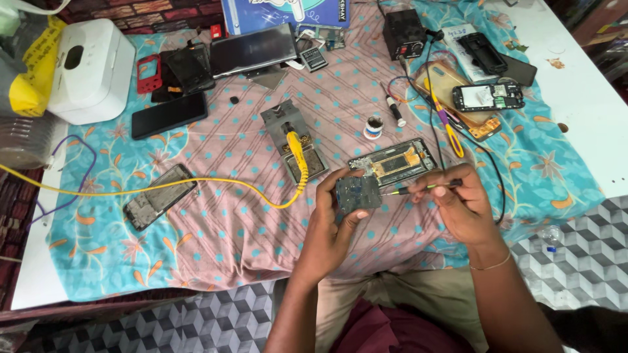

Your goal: The person holds a blue circuit board, flips it over, and uses a small tool to scrape or clean its surface. The person then places the board into a disassembled phone chassis and continues to handle the board and chassis.

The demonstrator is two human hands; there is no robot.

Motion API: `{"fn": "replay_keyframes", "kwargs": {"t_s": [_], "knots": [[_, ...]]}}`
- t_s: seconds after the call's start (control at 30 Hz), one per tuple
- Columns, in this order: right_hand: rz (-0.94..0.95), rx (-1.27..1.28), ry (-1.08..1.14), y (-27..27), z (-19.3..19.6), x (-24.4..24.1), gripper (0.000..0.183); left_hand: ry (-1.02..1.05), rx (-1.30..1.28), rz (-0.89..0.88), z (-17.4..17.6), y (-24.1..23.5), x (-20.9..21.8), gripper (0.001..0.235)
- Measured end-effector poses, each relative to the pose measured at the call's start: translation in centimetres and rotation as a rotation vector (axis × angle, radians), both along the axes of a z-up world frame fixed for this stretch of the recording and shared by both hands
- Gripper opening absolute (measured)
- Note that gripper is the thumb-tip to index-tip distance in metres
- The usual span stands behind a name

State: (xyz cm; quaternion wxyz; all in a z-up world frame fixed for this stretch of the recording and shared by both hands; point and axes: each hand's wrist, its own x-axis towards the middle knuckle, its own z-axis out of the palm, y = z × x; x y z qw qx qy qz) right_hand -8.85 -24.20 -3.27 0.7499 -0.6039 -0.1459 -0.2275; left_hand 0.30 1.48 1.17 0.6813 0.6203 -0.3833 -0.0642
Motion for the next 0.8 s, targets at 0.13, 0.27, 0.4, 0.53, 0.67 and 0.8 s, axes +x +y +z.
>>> {"fn": "replay_keyframes", "kwargs": {"t_s": [0.13,0.27,0.4,0.53,0.67,0.8], "knots": [[-0.270,-0.040,0.031,0.7,-0.4,0.1,0.021,0.023,0.057,0.059,-0.1,-0.3,-0.2,0.063],[-0.389,0.158,0.028,0.8,0.0,0.3,0.034,-0.012,-0.007,0.088,-0.2,-0.6,-0.1,0.064],[-0.398,0.261,0.009,0.9,0.6,0.7,0.037,0.025,-0.027,0.056,-0.4,-0.6,-0.1,0.066],[-0.348,0.354,0.032,0.5,1.0,0.1,0.037,0.071,-0.027,0.039,-0.4,-0.7,-0.2,0.065],[0.373,0.621,-0.363,-1.3,3.5,-4.4,0.034,0.097,-0.028,0.011,-0.1,-0.8,-0.2,0.065],[0.450,0.161,-0.290,-1.8,5.6,-8.6,0.023,0.106,0.074,0.025,-0.4,-0.7,-0.1,0.064]]}}
